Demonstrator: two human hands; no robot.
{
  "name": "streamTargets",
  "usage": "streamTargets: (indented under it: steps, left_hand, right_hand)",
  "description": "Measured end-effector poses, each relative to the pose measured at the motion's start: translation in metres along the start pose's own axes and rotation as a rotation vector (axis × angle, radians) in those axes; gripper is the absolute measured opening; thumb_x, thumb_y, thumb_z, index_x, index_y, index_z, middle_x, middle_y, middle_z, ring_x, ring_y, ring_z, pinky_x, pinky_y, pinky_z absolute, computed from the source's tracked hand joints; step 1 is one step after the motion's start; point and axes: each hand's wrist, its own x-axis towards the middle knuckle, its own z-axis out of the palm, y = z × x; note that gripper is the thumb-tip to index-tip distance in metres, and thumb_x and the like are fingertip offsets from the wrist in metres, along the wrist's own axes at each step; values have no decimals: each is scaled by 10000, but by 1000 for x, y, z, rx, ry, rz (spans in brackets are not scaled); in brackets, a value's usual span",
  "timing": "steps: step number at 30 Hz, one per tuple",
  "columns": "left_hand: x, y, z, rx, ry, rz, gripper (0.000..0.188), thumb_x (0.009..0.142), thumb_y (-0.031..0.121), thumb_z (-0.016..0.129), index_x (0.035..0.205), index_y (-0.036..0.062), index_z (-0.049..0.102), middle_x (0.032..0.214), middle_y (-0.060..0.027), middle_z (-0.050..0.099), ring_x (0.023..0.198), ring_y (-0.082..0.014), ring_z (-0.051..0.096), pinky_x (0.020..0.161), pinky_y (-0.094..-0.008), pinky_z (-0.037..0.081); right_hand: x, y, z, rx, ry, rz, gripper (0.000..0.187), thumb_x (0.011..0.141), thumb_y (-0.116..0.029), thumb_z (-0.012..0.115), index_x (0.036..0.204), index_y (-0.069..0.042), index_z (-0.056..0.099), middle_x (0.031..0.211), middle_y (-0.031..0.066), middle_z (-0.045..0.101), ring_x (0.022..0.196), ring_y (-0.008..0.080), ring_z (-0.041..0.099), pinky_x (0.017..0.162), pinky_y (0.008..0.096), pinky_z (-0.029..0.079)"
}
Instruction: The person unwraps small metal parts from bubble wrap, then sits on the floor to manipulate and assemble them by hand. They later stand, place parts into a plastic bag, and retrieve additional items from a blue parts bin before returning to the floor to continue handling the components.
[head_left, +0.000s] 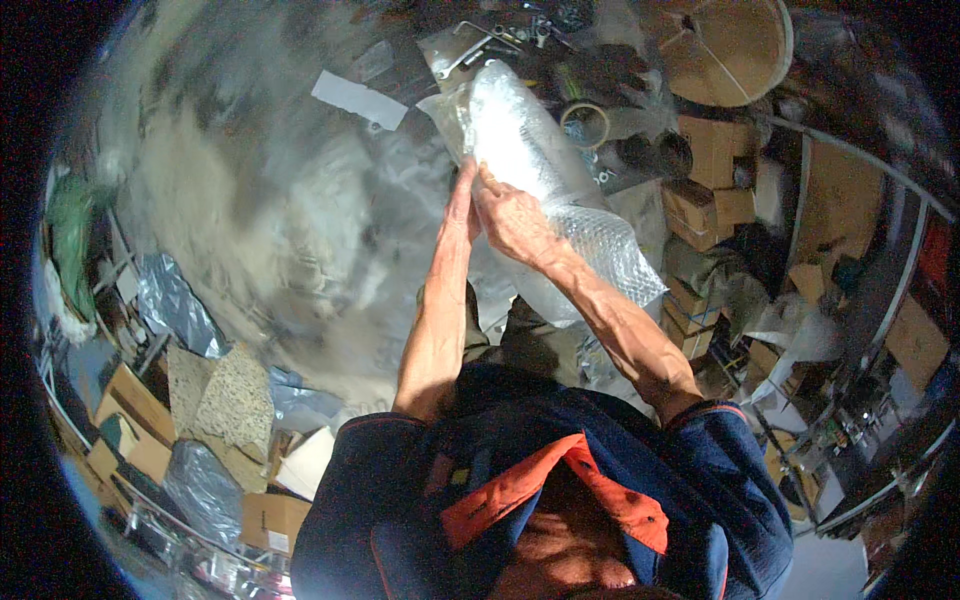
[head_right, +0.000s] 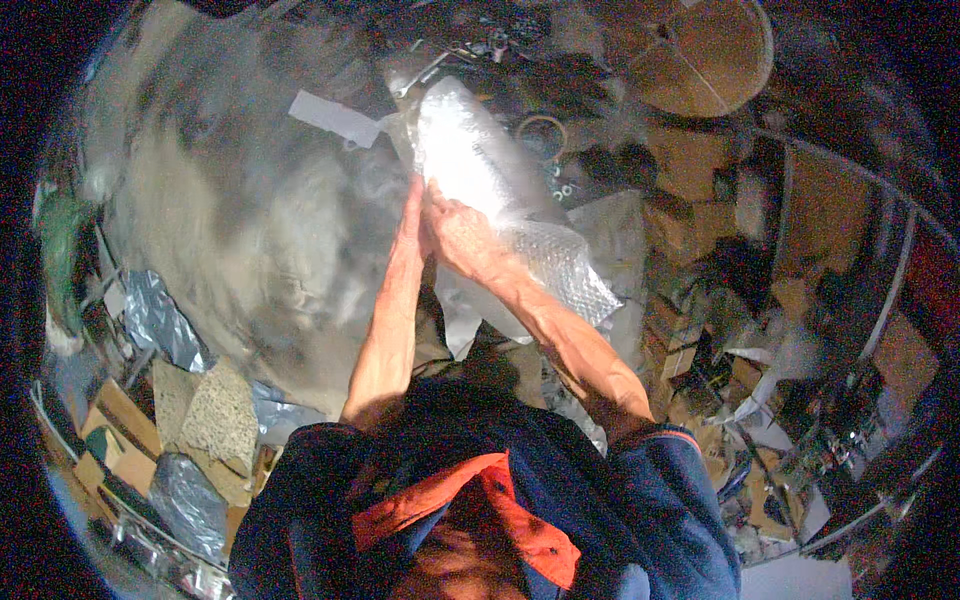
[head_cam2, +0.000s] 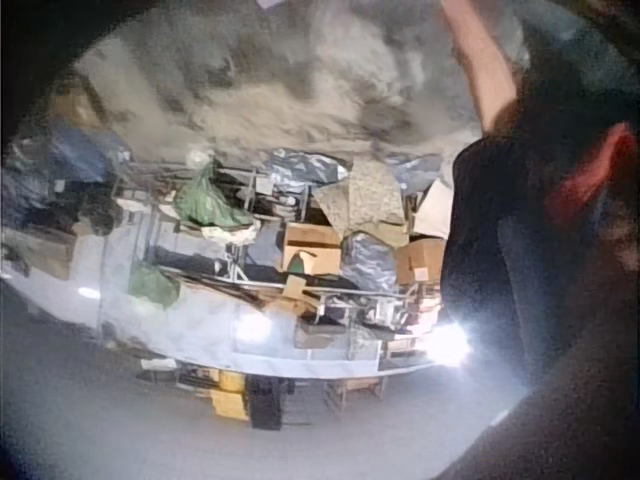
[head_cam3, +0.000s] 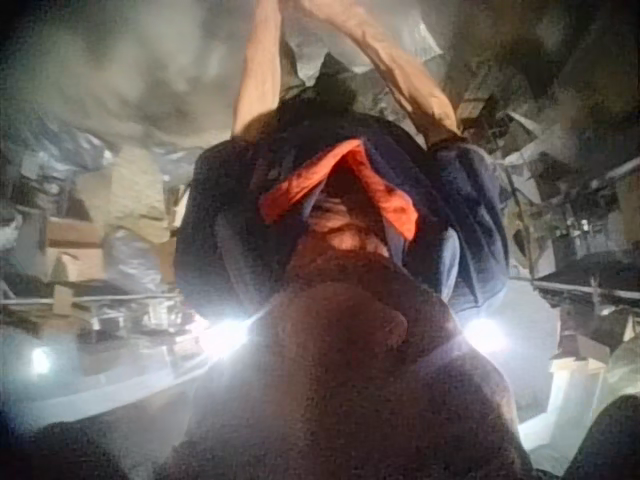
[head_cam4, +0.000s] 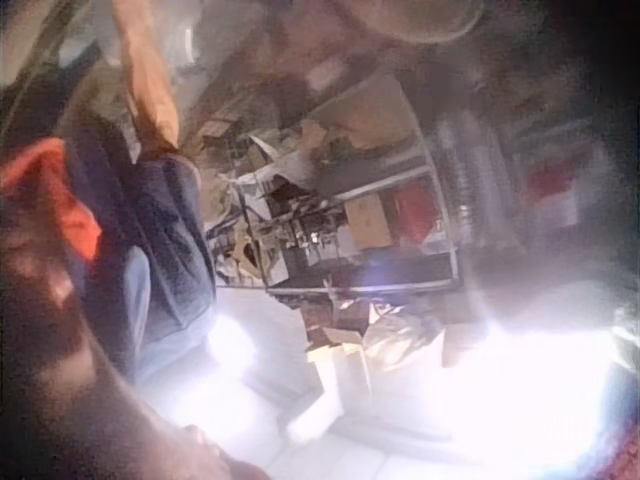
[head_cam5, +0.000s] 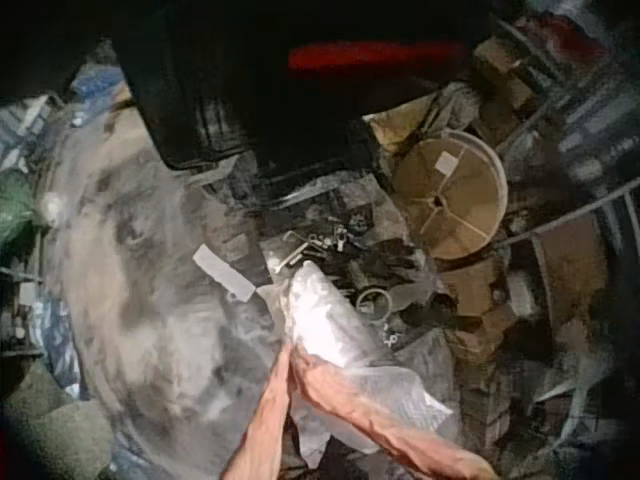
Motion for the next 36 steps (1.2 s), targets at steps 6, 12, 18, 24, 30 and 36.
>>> streamTargets:
  steps: [6,12,18,24,30,36]
  left_hand:
    - [-33,34,22,344,135,-10,760,748,515,789,1310,54,566,1223,-99,588,1071,-225,568,920,-382,458]
    - [-33,38,29,474,139,3,845,750,498,795,1386,24,503,1339,-120,535,1218,-238,506,1010,-379,421]
    - [14,21,13,565,99,97,681,744,360,848,1273,-3,619,1242,-143,641,1090,-261,618,916,-412,493]
    - [29,-3,-5,476,123,208,515,857,305,783,1202,-52,647,1117,-130,691,989,-214,657,843,-366,531]
    - [46,-21,-17,278,122,260,488,910,279,725,1229,-71,611,1133,-138,684,965,-229,675,831,-356,550]
    - [42,-14,-29,132,137,253,475,870,282,768,1156,-67,619,1097,-140,685,920,-226,683,816,-360,562]
  right_hand:
    - [-2,-9,8,17,36,-107,236,771,-53,577,934,117,589,1101,330,586,883,431,652,767,499,556]
    - [-11,-37,31,-210,31,-27,354,737,-37,609,988,212,592,1341,525,345,815,414,650,717,456,583]
    - [-17,-13,7,106,-92,65,382,728,-38,659,1080,107,626,1283,459,460,852,459,649,756,487,560]
    - [-28,44,-43,193,440,225,470,835,-179,729,1241,6,581,1180,276,623,1026,402,638,883,458,522]
    - [-65,92,-30,155,272,546,738,782,-340,773,1331,71,502,1333,324,531,1233,447,528,1046,486,431]
    - [-92,86,-15,465,269,600,810,754,-357,772,1324,121,449,1186,355,611,1147,443,612,981,463,483]
